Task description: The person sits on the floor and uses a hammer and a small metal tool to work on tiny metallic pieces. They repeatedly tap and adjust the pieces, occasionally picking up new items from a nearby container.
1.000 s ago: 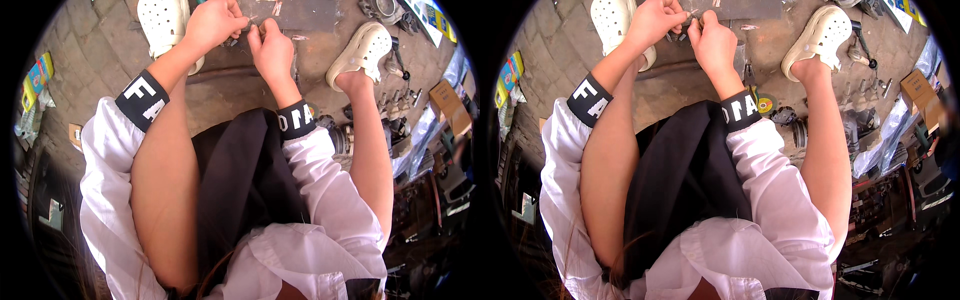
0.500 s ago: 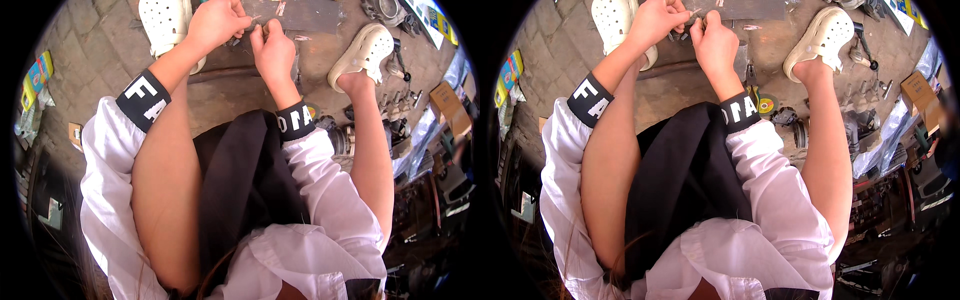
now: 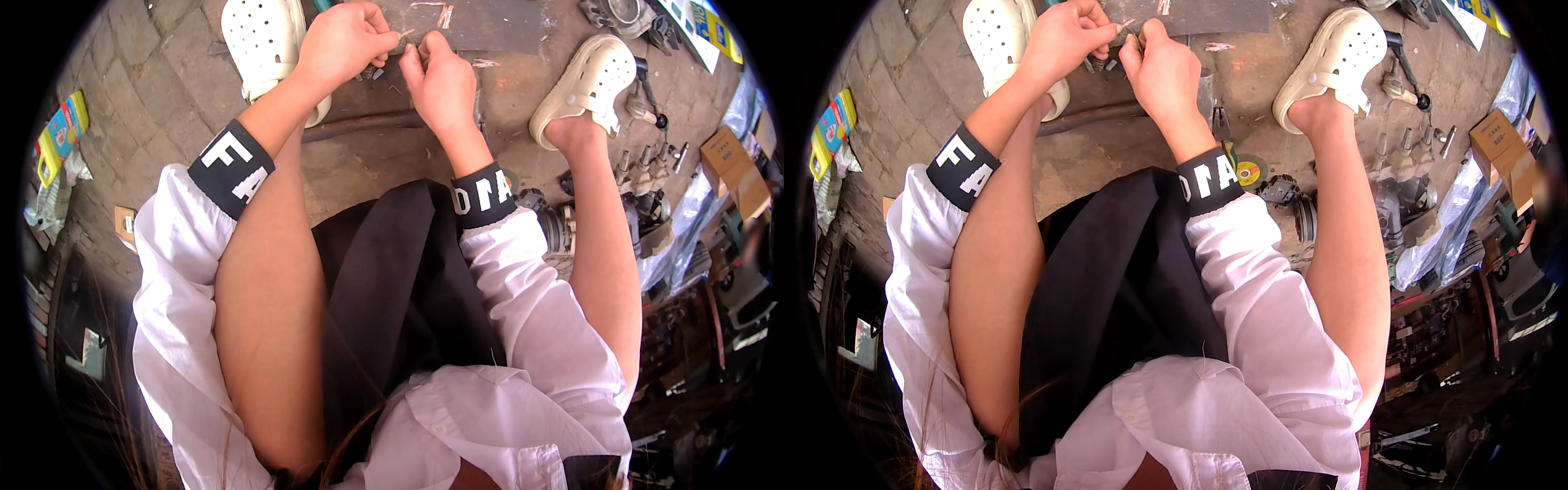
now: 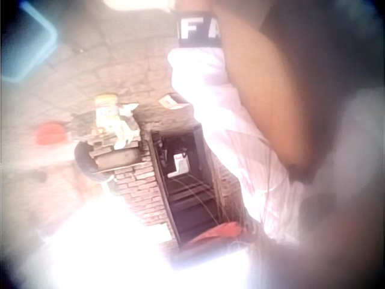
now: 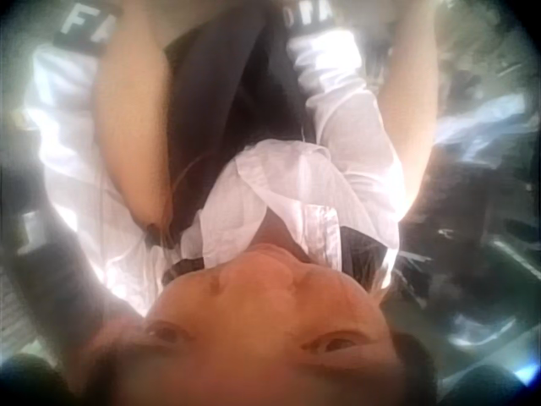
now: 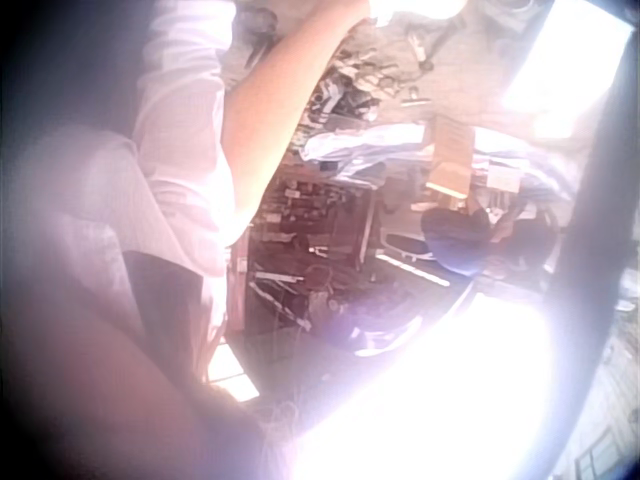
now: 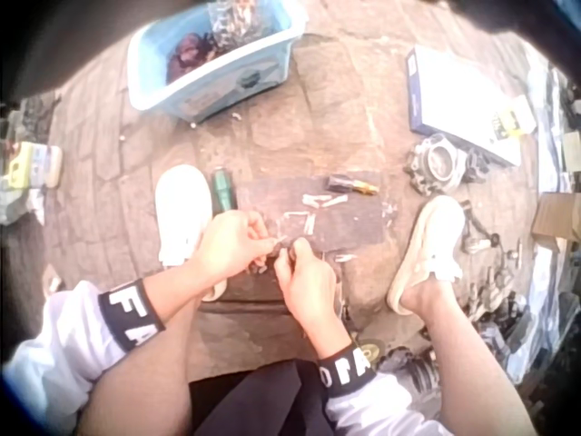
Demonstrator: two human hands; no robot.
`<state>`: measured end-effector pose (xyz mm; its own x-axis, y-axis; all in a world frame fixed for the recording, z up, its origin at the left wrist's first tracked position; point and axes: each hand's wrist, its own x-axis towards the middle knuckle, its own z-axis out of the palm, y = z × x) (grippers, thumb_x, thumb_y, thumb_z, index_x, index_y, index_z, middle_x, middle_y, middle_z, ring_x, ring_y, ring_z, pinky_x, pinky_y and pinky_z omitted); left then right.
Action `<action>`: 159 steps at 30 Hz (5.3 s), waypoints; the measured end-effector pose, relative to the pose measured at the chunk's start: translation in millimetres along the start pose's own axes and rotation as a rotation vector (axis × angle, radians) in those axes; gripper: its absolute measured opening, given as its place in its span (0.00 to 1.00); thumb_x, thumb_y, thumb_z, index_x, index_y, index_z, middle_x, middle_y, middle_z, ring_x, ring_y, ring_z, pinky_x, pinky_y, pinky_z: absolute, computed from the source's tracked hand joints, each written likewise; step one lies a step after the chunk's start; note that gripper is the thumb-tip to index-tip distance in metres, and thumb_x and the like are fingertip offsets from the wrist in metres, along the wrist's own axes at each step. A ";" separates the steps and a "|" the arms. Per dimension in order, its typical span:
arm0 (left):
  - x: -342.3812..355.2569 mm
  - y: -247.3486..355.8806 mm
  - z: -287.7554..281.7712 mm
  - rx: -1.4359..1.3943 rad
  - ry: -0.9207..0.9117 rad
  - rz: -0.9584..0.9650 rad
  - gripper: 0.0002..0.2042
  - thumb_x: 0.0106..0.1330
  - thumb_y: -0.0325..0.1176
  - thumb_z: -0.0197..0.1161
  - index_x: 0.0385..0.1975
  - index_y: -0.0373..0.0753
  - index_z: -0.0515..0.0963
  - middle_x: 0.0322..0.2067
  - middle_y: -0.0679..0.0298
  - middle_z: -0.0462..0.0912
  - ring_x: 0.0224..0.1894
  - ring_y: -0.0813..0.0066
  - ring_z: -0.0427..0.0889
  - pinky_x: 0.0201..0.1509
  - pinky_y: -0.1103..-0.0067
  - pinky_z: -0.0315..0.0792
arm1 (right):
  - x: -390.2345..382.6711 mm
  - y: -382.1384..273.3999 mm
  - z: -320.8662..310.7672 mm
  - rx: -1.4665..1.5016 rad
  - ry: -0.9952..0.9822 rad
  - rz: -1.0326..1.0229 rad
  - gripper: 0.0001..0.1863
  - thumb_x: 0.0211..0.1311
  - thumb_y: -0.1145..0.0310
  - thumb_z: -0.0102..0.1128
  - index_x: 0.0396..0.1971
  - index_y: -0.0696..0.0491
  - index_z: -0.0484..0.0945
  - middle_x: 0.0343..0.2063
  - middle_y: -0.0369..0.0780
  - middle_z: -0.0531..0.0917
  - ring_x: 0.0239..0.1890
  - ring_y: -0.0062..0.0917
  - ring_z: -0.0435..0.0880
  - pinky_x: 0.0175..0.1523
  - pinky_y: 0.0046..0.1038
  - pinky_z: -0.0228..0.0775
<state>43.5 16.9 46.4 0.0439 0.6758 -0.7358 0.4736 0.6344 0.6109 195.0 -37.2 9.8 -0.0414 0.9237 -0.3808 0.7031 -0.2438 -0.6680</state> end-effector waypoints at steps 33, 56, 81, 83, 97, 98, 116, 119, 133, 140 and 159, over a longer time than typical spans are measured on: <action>-2.6 1.0 -1.7 0.054 0.020 0.015 0.07 0.58 0.28 0.66 0.21 0.34 0.77 0.16 0.61 0.82 0.18 0.77 0.82 0.23 0.80 0.75 | -5.4 -4.6 14.3 -0.082 0.119 0.000 0.13 0.61 0.61 0.59 0.26 0.54 0.69 0.15 0.45 0.80 0.21 0.46 0.81 0.29 0.45 0.73; -0.7 -2.9 2.9 0.011 0.003 0.033 0.07 0.59 0.28 0.65 0.22 0.34 0.78 0.17 0.61 0.82 0.18 0.78 0.81 0.22 0.81 0.74 | -6.5 4.1 15.4 0.045 0.132 0.004 0.14 0.60 0.62 0.60 0.25 0.55 0.68 0.16 0.46 0.79 0.22 0.45 0.81 0.28 0.43 0.72; 6.0 -32.7 -2.6 -0.062 -0.089 0.173 0.06 0.63 0.30 0.64 0.32 0.34 0.77 0.24 0.62 0.85 0.28 0.79 0.84 0.35 0.81 0.77 | -1.9 -1.1 -2.9 0.709 0.169 0.314 0.12 0.67 0.67 0.60 0.26 0.58 0.72 0.13 0.29 0.72 0.17 0.08 0.64 0.22 0.19 0.57; -1.2 -23.4 2.5 0.179 0.003 0.259 0.06 0.61 0.29 0.65 0.33 0.36 0.76 0.22 0.64 0.81 0.26 0.76 0.81 0.32 0.78 0.75 | -1.2 -1.7 -1.9 0.755 0.174 0.342 0.12 0.65 0.67 0.61 0.26 0.58 0.74 0.14 0.28 0.72 0.19 0.08 0.63 0.23 0.20 0.57; -8.7 4.3 4.6 0.231 0.037 0.518 0.02 0.61 0.24 0.63 0.32 0.36 0.78 0.23 0.69 0.71 0.28 0.82 0.77 0.30 0.82 0.69 | 0.1 -29.9 -33.3 0.875 0.042 0.382 0.09 0.65 0.67 0.62 0.30 0.57 0.78 0.18 0.33 0.80 0.14 0.10 0.70 0.17 0.16 0.60; -12.9 9.8 2.4 0.162 0.026 0.542 0.02 0.62 0.24 0.63 0.33 0.35 0.78 0.23 0.70 0.71 0.29 0.83 0.77 0.31 0.83 0.69 | 0.3 -32.6 -38.2 0.935 0.031 0.360 0.09 0.65 0.67 0.62 0.31 0.57 0.78 0.18 0.33 0.80 0.14 0.10 0.70 0.17 0.16 0.60; -82.4 70.1 -25.8 -0.670 -0.156 0.205 0.06 0.66 0.21 0.61 0.41 0.29 0.77 0.30 0.60 0.83 0.30 0.78 0.83 0.34 0.84 0.77 | -14.9 -95.8 -97.5 1.117 0.084 0.116 0.04 0.65 0.73 0.61 0.31 0.57 0.78 0.18 0.31 0.78 0.15 0.07 0.70 0.18 0.13 0.59; -86.0 74.4 -28.3 -0.669 -0.156 0.164 0.05 0.65 0.21 0.60 0.39 0.29 0.77 0.29 0.61 0.83 0.29 0.79 0.82 0.33 0.85 0.76 | -15.2 -98.0 -103.2 1.180 0.024 0.141 0.03 0.65 0.75 0.59 0.33 0.59 0.78 0.19 0.32 0.79 0.16 0.08 0.72 0.20 0.13 0.62; -87.4 76.9 -27.3 -0.570 -0.065 0.146 0.04 0.62 0.24 0.63 0.33 0.31 0.78 0.27 0.67 0.82 0.26 0.86 0.79 0.29 0.88 0.74 | -15.5 -95.1 -93.1 1.110 0.052 0.032 0.02 0.63 0.82 0.56 0.34 0.62 0.77 0.23 0.37 0.82 0.23 0.13 0.80 0.26 0.15 0.70; -81.3 70.5 -23.0 -0.579 -0.099 0.148 0.05 0.64 0.26 0.63 0.35 0.31 0.78 0.28 0.66 0.82 0.27 0.85 0.80 0.31 0.87 0.75 | -15.1 -97.4 -98.1 1.149 0.027 0.097 0.02 0.64 0.80 0.55 0.35 0.61 0.76 0.22 0.35 0.81 0.23 0.12 0.78 0.29 0.16 0.70; 10.8 -25.6 -7.3 0.359 0.034 0.292 0.07 0.63 0.32 0.63 0.32 0.35 0.81 0.21 0.65 0.81 0.22 0.81 0.80 0.28 0.81 0.74 | 2.0 -14.2 -26.7 -0.101 0.032 -0.168 0.14 0.71 0.59 0.52 0.30 0.53 0.74 0.16 0.41 0.80 0.24 0.37 0.81 0.42 0.37 0.62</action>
<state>25.4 10.7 24.9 0.1947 0.8223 -0.5347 0.7204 0.2501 0.6469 203.9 -24.0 35.5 -0.1423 0.9583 -0.2479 0.7562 -0.0564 -0.6519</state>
